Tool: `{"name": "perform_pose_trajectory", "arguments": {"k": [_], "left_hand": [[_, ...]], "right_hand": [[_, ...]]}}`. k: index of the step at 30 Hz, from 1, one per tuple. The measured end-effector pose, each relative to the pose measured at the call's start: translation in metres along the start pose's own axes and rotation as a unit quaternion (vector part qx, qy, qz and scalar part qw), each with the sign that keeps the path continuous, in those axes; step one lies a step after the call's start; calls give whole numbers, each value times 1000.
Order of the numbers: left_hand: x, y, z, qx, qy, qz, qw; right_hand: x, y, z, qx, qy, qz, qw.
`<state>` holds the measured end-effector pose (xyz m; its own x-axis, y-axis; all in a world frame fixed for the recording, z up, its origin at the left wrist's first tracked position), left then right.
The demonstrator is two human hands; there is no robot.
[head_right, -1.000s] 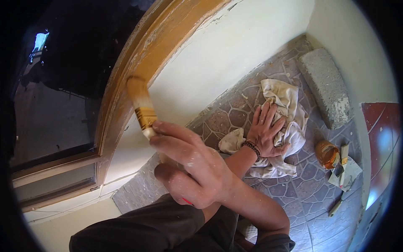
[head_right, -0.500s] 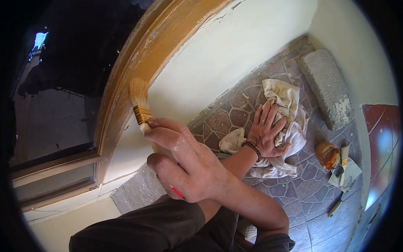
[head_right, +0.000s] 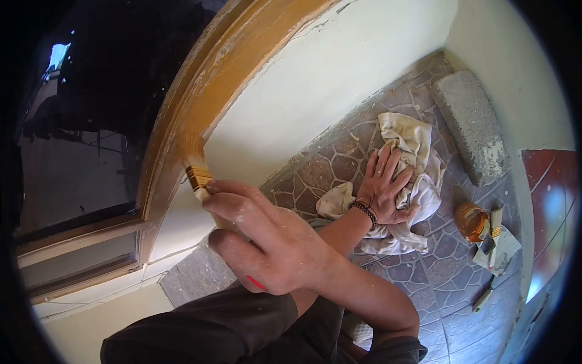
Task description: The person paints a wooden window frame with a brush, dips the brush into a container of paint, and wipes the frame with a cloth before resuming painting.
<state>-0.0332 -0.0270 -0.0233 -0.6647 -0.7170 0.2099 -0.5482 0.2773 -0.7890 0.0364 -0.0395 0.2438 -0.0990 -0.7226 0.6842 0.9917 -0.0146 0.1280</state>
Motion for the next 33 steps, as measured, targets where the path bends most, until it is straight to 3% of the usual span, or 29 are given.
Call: {"name": "perform_pose_trajectory", "arguments": {"k": [3,5,7,9,11,13,17,19,21,23,26,29,33], "left_hand": [[1,-4,1,48,21,9,999],[4,-10,-3,95,44,0,995],[10,9,6,90,-9,136,987],[2,30,8,76,-54,274,957],[5,8,0,139,-79,266,951],[7,5,-4,159,-65,225,959],[8,3,-10,173,-47,213,961],[5,2,-10,152,-102,190,965],[8,-17,-27,159,-101,120,975],[6,-46,-61,137,-11,-31,990],[7,-44,-98,37,70,-42,996],[12,-7,-106,-56,54,31,996],[19,25,-118,-72,39,84,993]], "right_hand": [[-5,-27,8,10,21,-43,999],[0,-58,13,-26,119,-28,992],[-1,-94,14,-44,207,-23,977],[-6,-129,12,56,314,-76,945],[-15,-172,29,27,429,-135,893],[-31,-219,58,12,428,-216,877],[-73,-293,112,-65,401,-262,875],[-102,-307,127,-89,371,-304,873],[-125,-333,146,-206,320,-330,864],[-133,-324,151,-250,325,-388,825],[-153,-320,136,-288,274,-370,840],[-169,-321,113,-348,302,-336,821],[-161,-313,93,-440,352,-259,784]]}}
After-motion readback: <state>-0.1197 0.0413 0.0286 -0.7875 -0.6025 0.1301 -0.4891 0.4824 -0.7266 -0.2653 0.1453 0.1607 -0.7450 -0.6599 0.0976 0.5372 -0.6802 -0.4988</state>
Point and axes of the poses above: each hand's wrist, its own x-axis towards the middle knuckle, its own y-axis out of the palm, z = x × y, the point moved 10 cm from there along x, towards the middle knuckle, and after that the axes turned 2 degrees about y, right-handed, at the moved point
